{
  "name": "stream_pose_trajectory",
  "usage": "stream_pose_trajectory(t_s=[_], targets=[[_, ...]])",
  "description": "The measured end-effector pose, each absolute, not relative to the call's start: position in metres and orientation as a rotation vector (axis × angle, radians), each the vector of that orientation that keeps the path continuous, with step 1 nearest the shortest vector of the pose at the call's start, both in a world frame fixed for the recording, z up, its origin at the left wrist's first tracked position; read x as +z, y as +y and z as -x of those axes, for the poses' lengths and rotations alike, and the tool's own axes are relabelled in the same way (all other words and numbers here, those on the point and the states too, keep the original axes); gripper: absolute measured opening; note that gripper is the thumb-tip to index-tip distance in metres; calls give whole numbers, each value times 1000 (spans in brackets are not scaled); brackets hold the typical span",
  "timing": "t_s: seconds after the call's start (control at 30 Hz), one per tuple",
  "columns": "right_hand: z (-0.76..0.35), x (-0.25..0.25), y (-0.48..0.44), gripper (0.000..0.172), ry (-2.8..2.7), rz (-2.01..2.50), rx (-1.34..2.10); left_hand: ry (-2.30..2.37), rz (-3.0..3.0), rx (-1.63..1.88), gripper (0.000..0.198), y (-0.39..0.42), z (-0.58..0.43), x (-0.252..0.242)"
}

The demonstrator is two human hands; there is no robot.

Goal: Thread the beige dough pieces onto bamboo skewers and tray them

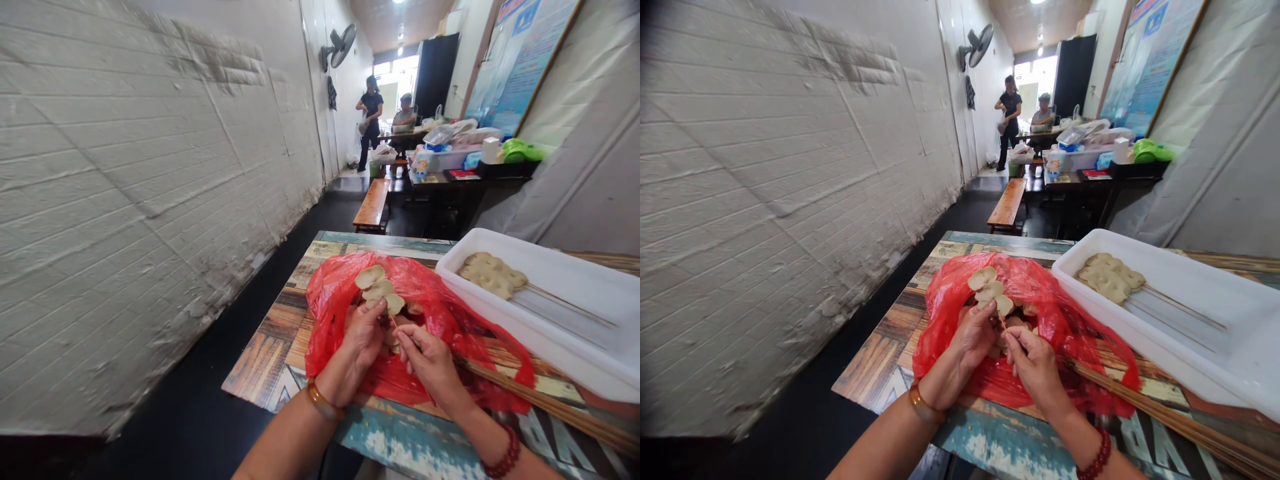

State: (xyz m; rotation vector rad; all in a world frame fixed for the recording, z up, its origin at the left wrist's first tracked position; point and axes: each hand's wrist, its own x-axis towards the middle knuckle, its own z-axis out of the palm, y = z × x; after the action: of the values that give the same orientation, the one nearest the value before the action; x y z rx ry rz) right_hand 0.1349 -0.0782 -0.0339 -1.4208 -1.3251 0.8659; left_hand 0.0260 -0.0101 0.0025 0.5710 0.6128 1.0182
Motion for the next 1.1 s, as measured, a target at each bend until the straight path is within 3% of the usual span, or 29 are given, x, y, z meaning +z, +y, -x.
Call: stream_pose_trajectory(t_s=[0.5, 1.1], targets=[[-138, -31, -80, 35, -1299, 1413, 851, 589, -578, 959, 30, -18, -32, -3], [-136, -26, -84, 35, -1359, 1416, 900, 542, -634, 1163, 26, 2, -13, 5]])
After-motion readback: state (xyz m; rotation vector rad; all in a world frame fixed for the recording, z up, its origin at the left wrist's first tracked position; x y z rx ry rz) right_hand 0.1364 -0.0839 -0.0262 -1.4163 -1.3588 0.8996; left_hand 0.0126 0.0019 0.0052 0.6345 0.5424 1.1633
